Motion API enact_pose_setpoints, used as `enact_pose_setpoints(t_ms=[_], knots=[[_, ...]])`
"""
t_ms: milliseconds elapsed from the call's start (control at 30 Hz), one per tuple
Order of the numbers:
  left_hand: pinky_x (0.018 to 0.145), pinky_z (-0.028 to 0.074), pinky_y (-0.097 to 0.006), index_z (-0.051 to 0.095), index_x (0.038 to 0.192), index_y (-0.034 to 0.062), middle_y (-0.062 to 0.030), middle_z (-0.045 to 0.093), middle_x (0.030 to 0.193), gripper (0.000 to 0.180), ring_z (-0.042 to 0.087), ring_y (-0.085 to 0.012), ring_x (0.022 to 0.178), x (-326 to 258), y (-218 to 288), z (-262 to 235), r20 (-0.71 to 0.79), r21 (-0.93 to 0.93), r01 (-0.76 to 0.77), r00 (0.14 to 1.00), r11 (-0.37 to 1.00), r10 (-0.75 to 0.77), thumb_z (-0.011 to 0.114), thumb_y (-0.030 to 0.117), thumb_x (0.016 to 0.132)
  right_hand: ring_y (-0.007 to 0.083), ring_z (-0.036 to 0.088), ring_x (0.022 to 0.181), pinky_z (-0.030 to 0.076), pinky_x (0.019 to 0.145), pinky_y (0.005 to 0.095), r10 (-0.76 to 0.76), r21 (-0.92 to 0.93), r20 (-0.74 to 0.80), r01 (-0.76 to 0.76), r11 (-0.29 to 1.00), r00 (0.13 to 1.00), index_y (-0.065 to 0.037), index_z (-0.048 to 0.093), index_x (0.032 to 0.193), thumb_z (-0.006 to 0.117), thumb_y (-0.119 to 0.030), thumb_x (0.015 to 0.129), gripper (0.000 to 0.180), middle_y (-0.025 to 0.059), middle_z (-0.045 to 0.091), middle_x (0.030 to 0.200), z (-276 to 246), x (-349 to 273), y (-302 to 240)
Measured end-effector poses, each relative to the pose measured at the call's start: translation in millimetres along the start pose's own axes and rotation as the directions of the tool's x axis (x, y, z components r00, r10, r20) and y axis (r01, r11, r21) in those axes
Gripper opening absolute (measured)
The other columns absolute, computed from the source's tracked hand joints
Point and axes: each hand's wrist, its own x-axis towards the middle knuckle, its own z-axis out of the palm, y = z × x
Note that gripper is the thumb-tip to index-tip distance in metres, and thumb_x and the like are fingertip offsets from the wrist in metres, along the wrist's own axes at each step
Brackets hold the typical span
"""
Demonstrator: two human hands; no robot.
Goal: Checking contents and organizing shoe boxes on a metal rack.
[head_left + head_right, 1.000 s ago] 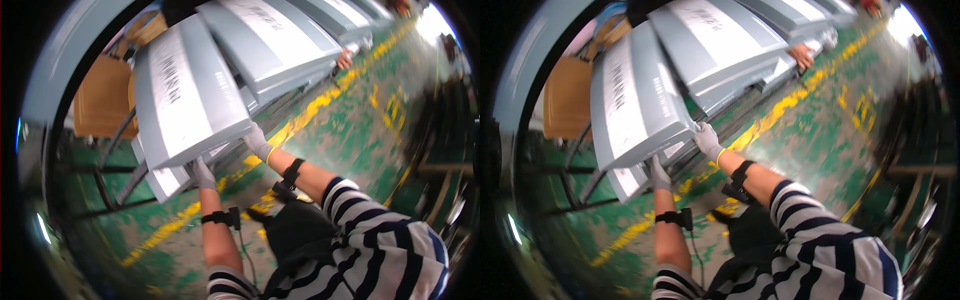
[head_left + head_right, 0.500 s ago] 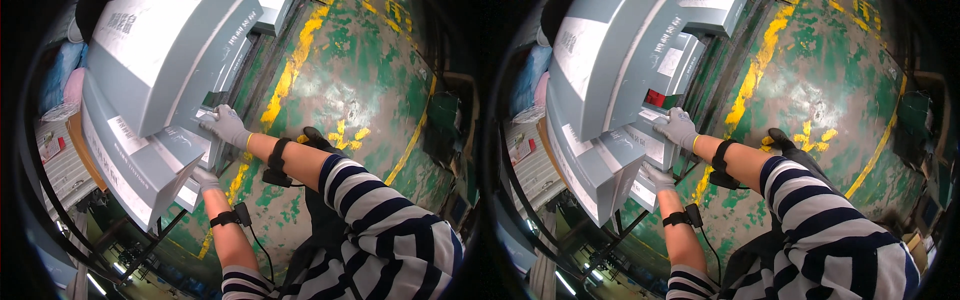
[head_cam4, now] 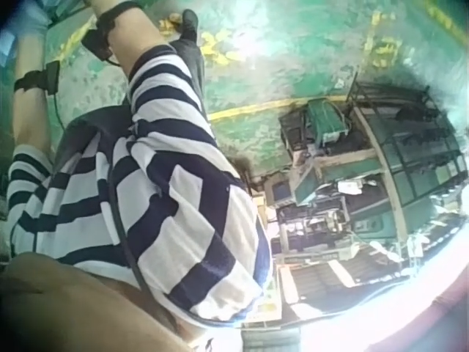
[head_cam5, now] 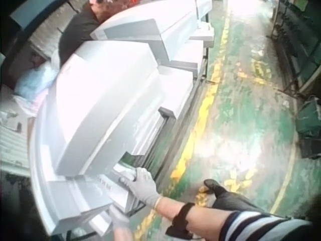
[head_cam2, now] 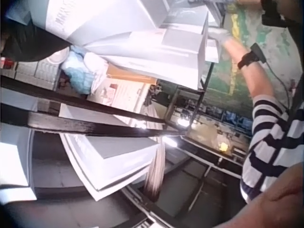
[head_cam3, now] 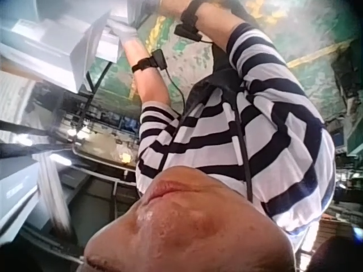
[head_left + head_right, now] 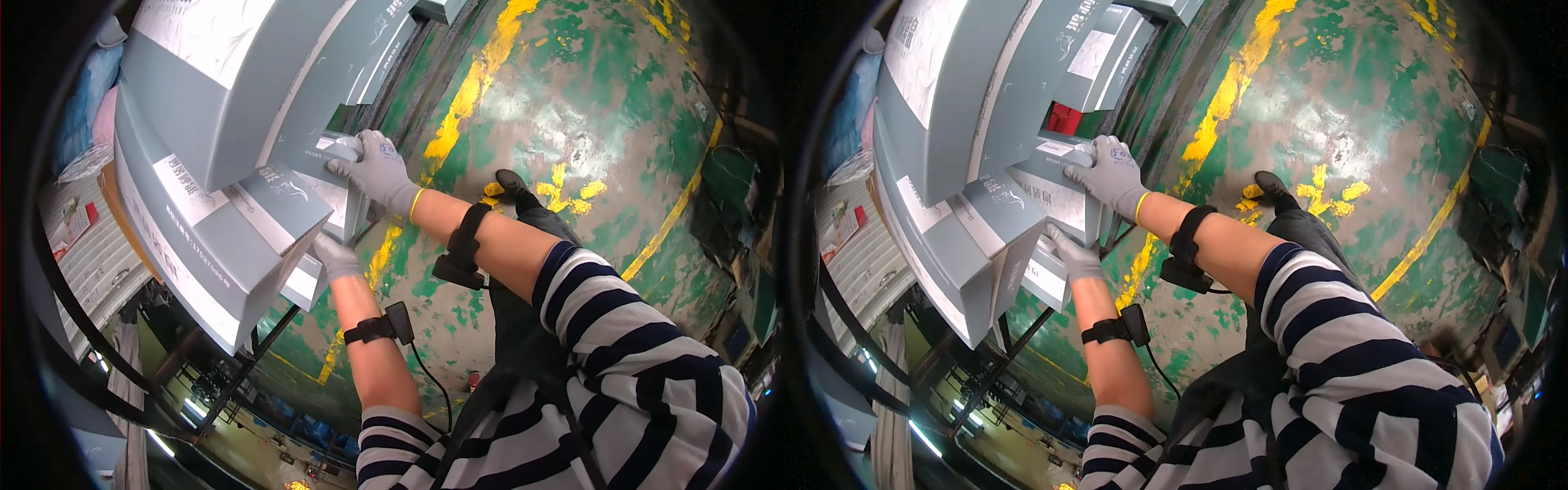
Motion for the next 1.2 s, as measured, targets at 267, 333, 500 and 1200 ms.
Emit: enact_pose_setpoints(t_ms=[267,333,500,1200], knots=[[0.105,0.046,-0.048,0.046,0.143,0.0133,-0.0070,0.051,0.143,0.055,0.050,-0.0268,0.132,20,15,-26,-0.013,-0.004,0.061,0.998,0.998,-0.061,0.050,0.046,0.099,0.0370,0.055,0.117,0.045,0.098,0.0433,-0.021,0.058,0.055,0.018,0.998,0.998,0.003,0.055,0.115,0.075,-0.059,0.075,0.076,0.0219,0.055,0.115,12,-16,9],[0.104,0.047,-0.049,0.048,0.140,0.0138,-0.0067,0.053,0.142,0.051,0.051,-0.0267,0.131,20,27,-40,0.073,-0.016,0.036,0.997,0.999,-0.035,0.050,0.043,0.098,0.0371,0.055,0.116,0.046,0.097,0.0436,0.080,0.032,0.064,-0.082,0.996,0.995,0.004,0.055,0.114,0.075,-0.060,0.074,0.078,0.0223,0.056,0.114,17,-26,2],[0.105,0.046,-0.051,0.040,0.148,0.0137,-0.0075,0.046,0.147,0.059,0.048,-0.0286,0.133,22,25,-27,-0.001,-0.035,-0.078,0.997,0.996,0.078,0.044,0.049,0.100,0.0360,0.055,0.117,0.045,0.099,0.0425,0.008,-0.004,0.008,-0.008,1.000,1.000,-0.001,0.059,0.110,0.071,-0.060,0.077,0.069,0.0187,0.056,0.114,15,-16,-4],[0.115,0.017,-0.063,0.035,0.146,0.0022,-0.0265,0.033,0.151,0.094,0.027,-0.0474,0.142,-18,75,71,0.879,0.458,-0.770,0.316,-0.444,0.358,0.078,0.030,0.067,0.0255,0.036,0.141,0.039,0.108,0.0513,-0.041,0.676,0.635,-0.529,0.512,0.772,-0.015,0.034,0.153,0.076,-0.048,0.085,0.086,0.0085,0.038,0.152,-11,39,82]])
